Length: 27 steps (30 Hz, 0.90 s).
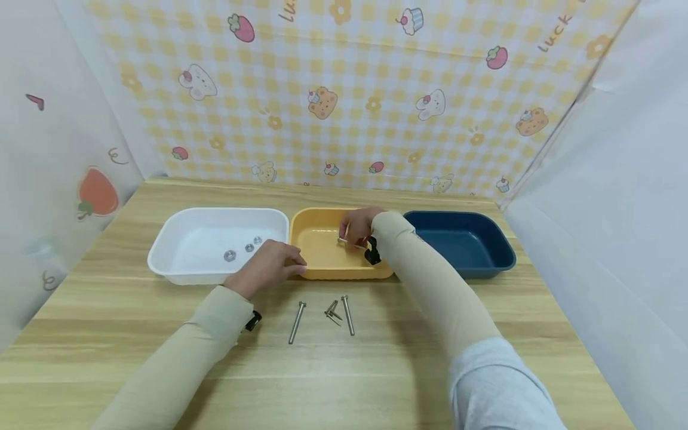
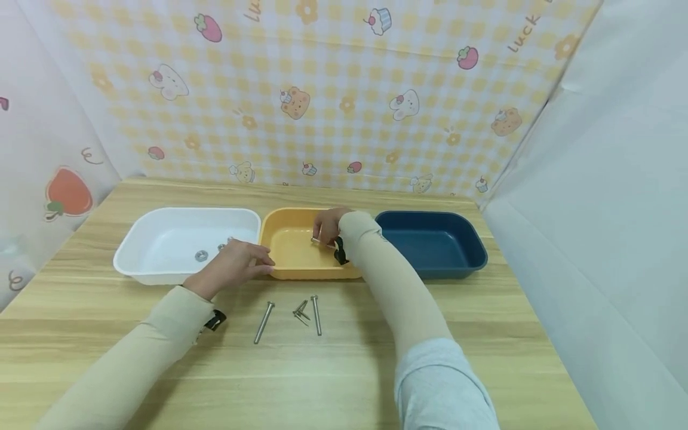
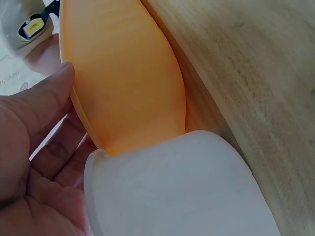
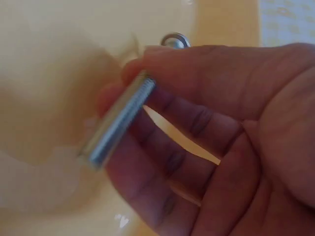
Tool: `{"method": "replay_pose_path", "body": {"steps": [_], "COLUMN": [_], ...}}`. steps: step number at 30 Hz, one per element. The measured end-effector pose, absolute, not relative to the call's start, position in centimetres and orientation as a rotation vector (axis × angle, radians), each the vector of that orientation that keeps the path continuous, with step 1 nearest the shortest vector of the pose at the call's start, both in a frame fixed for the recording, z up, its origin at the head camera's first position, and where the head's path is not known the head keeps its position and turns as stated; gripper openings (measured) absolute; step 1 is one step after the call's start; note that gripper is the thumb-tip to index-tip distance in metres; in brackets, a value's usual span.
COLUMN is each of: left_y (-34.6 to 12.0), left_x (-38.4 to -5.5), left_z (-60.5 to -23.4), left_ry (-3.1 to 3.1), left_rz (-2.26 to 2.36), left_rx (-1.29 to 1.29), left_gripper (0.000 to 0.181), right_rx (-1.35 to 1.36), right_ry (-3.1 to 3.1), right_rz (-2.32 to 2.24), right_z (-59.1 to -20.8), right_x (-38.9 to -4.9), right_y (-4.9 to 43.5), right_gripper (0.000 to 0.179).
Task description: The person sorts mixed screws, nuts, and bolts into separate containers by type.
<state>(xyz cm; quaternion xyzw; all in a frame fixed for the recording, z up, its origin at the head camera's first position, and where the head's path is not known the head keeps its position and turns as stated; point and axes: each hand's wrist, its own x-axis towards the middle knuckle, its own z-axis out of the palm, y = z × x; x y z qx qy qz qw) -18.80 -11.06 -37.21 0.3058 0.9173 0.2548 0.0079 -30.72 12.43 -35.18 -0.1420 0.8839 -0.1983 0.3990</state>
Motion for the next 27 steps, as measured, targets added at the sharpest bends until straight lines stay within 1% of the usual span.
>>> {"method": "replay_pose_path", "body": {"steps": [9,17,21,27], "left_y": [-11.1,-11.0,-11.0,-11.0], "left_x": [-18.4,-18.9,-18.9,-18.9], "left_z": [-37.9,-37.5,-37.4,-37.2], "left_ry": [2.864,2.886,2.876,2.876], "left_rz": [0.785,0.79,0.785,0.776], "left_rx": [0.959,0.983,0.976,0.989], "left_gripper": [0.007,0.007,0.007,0.007], "right_rx": [-0.418,-0.355,-0.334,-0.359], "right_ry": [2.262,2.316,2.315,2.324], "right_rz": [-0.396,-0.435,-0.493,-0.562], "right_z": [-37.2,-37.7,-37.3,-35.2], "right_x": [-30.8,-31.6,-31.4,-30.2], "right_y": [12.5,12.7,13.0,13.8], "right_gripper": [0.013,0.014,0.011,0.009]}}
